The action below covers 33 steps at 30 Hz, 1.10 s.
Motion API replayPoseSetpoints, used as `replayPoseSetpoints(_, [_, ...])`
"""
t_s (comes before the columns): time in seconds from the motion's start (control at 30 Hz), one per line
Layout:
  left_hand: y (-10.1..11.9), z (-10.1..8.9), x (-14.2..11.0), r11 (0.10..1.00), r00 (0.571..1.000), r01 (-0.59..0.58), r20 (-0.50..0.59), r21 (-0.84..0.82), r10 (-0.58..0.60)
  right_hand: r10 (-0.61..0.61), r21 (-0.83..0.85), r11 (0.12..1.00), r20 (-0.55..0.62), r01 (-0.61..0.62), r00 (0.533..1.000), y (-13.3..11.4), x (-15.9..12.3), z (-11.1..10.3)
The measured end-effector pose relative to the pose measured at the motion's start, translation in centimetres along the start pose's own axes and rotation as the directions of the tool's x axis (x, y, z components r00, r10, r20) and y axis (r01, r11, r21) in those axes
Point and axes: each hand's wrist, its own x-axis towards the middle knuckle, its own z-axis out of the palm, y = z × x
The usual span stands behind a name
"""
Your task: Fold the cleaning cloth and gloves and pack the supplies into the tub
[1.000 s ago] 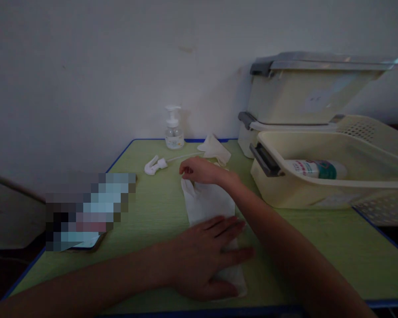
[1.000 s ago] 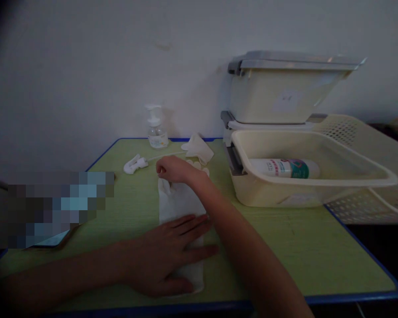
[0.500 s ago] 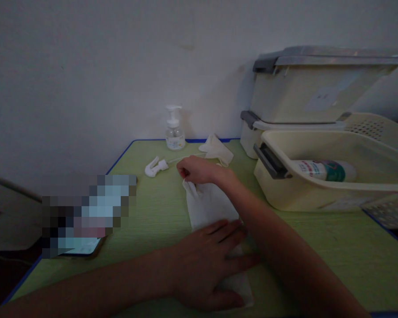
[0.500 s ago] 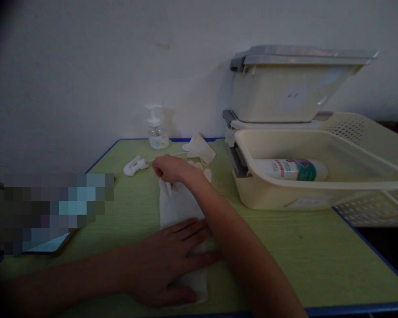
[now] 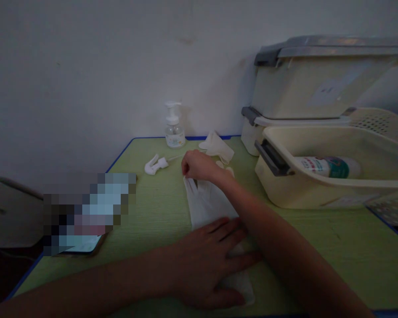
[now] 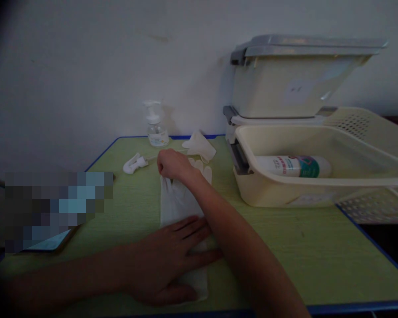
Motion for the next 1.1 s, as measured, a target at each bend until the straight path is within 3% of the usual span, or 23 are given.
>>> replayPoseSetpoints(0.3, [0.2,0.12,-0.05,1.0,1.0,0.006,-0.028,0.019,-0.006,0.055,0.04,0.998,-0.068,-0.052,0.996,0.36,0.13,0.79])
replayPoseSetpoints(0.53, [0.04,-0.09,-0.12,1.0,1.0,-0.005,-0.029,0.018,0.005,0.027,0.033,0.999,-0.045,-0.026,0.999,0.55,0.24,0.89])
replayPoseSetpoints(0.77, [0.0,0.07,-0.16,1.0,0.999,-0.001,-0.036,0.022,0.002,-0.099,-0.019,0.995,-0.03,0.099,0.995,0.34,0.0,0.7])
replayPoseSetpoints(1.1, [0.16,-0.13,-0.14,0.999,0.999,0.005,-0.034,0.037,-0.003,-0.295,0.01,0.955,0.109,0.296,0.949,0.71,0.12,0.17])
